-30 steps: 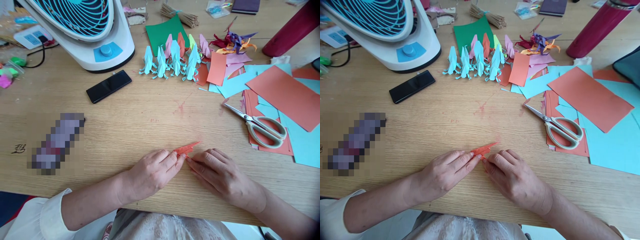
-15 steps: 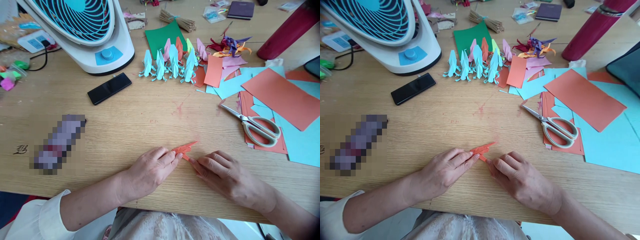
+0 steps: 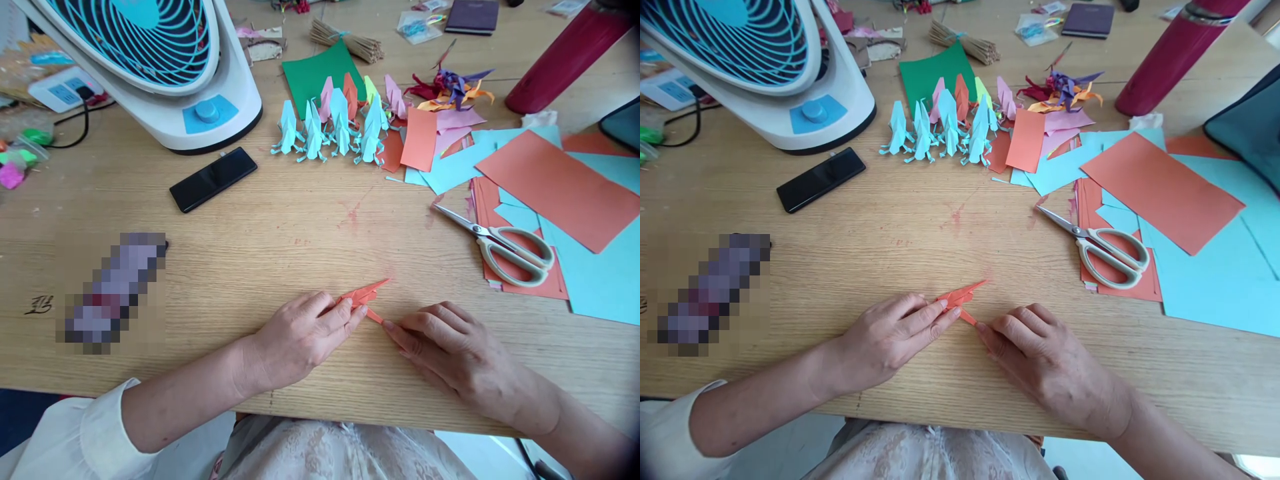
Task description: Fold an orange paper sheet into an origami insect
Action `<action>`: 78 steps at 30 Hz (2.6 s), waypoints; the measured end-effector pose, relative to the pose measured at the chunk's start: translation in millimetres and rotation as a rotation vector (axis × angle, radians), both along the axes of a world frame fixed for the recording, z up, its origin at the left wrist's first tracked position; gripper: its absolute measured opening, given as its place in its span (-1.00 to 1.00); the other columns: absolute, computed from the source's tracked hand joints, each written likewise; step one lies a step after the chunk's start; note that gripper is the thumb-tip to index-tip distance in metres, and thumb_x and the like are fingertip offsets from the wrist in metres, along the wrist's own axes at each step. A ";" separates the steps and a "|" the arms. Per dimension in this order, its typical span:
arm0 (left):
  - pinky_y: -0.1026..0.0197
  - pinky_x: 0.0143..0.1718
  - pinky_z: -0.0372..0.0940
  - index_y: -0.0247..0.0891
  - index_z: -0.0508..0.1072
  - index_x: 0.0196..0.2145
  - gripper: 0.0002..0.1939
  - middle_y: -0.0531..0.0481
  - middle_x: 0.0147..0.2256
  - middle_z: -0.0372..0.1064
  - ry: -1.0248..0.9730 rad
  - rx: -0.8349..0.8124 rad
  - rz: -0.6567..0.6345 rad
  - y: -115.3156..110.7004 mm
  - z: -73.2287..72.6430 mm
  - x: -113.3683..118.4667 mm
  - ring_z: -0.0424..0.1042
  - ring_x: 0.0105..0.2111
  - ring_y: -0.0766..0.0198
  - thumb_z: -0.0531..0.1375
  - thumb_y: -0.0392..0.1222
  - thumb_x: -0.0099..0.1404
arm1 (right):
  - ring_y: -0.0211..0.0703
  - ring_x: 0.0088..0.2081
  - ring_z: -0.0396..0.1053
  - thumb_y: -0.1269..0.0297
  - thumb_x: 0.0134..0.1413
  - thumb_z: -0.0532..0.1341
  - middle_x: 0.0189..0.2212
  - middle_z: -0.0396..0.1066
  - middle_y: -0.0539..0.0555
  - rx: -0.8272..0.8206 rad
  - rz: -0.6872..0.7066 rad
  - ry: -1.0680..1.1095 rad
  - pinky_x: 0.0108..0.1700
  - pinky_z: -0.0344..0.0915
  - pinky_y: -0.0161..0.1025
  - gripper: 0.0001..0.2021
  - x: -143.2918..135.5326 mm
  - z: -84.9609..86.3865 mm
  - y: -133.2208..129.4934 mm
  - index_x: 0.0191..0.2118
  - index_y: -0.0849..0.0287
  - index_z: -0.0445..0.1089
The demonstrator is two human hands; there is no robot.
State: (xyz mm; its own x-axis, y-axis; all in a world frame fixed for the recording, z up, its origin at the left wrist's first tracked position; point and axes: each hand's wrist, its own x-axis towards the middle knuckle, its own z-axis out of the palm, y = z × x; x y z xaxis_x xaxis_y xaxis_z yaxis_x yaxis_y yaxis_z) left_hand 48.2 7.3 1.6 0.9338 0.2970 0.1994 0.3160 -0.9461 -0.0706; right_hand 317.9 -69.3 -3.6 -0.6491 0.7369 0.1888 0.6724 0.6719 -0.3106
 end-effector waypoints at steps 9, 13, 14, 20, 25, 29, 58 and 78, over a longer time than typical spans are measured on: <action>0.12 -0.05 0.42 -0.33 0.30 0.21 -0.57 -0.10 0.04 0.41 0.019 -0.051 0.030 -6.5 1.6 0.8 0.34 -0.10 0.19 0.05 -0.42 0.41 | -0.09 -0.29 0.31 0.43 0.34 0.07 -0.30 0.40 0.14 0.079 -0.016 -0.041 -0.20 0.25 -0.09 -0.72 -5.1 1.1 0.7 0.09 0.26 0.37; 0.10 0.01 0.39 -0.36 0.24 0.25 -0.52 -0.16 0.03 0.39 0.012 -0.198 0.057 -6.2 0.8 1.0 0.31 -0.05 0.18 0.12 -0.36 0.39 | -0.10 -0.31 0.28 0.31 0.36 0.07 -0.32 0.36 0.13 0.071 -0.054 -0.079 -0.24 0.22 -0.10 -0.77 -13.9 2.6 6.2 -0.06 0.25 0.43; 0.11 0.01 0.40 -0.37 0.25 0.24 -0.53 -0.17 0.01 0.39 -0.013 -0.245 0.063 -5.5 0.4 1.3 0.31 -0.05 0.18 0.13 -0.33 0.39 | -0.10 -0.32 0.26 0.30 0.35 0.08 -0.32 0.35 0.13 0.067 -0.055 -0.087 -0.24 0.21 -0.10 -0.78 -15.8 2.5 7.9 -0.10 0.24 0.44; 0.08 -0.02 0.41 -0.37 0.32 0.18 -0.59 -0.18 -0.05 0.40 -0.140 -0.341 0.059 -1.0 -4.1 2.0 0.31 -0.07 0.17 0.10 -0.34 0.40 | -0.13 -0.35 0.20 0.38 0.32 0.10 -0.34 0.32 0.09 0.098 -0.033 -0.144 -0.31 0.11 -0.13 -0.83 -21.3 0.1 14.1 -0.20 0.20 0.44; 0.03 0.03 0.39 -0.36 0.27 0.23 -0.47 -0.17 -0.01 0.39 -0.101 -0.323 0.062 -3.1 -5.8 -0.2 0.30 -0.03 0.13 0.22 -0.29 0.32 | -0.14 -0.36 0.19 0.40 0.32 0.08 -0.33 0.31 0.07 0.123 -0.025 -0.185 -0.35 0.08 -0.16 -0.85 -24.6 3.5 13.3 -0.22 0.21 0.41; -0.01 0.08 0.36 -0.35 0.27 0.22 -0.44 -0.18 0.05 0.38 -0.064 -0.282 0.071 -6.6 -2.9 -2.2 0.30 0.02 0.09 0.25 -0.23 0.31 | -0.13 -0.35 0.20 0.34 0.34 0.08 -0.33 0.31 0.09 0.123 -0.065 -0.169 -0.33 0.11 -0.16 -0.83 -27.4 5.8 12.6 -0.18 0.24 0.40; -0.11 0.09 0.25 -0.31 0.28 0.20 -0.43 -0.17 0.10 0.34 -0.016 -0.338 0.110 -10.9 0.7 -4.1 0.26 0.03 -0.01 0.28 -0.13 0.29 | 0.02 -0.09 0.33 0.33 0.33 0.08 0.03 0.41 0.25 0.246 -0.135 -0.190 -0.10 0.26 -0.03 -0.63 -11.4 -7.8 -24.4 0.17 0.40 0.31; 0.32 -0.39 0.21 -0.22 0.52 -0.41 -0.98 0.08 -0.35 0.42 -0.019 -0.916 0.459 33.1 17.7 30.7 0.39 -0.40 0.36 0.27 -0.29 0.17 | 0.04 -0.04 0.34 0.31 0.35 0.08 0.17 0.30 0.24 0.189 -0.226 -0.198 -0.04 0.26 -0.02 -0.67 -10.1 -6.5 -5.1 0.15 0.26 0.34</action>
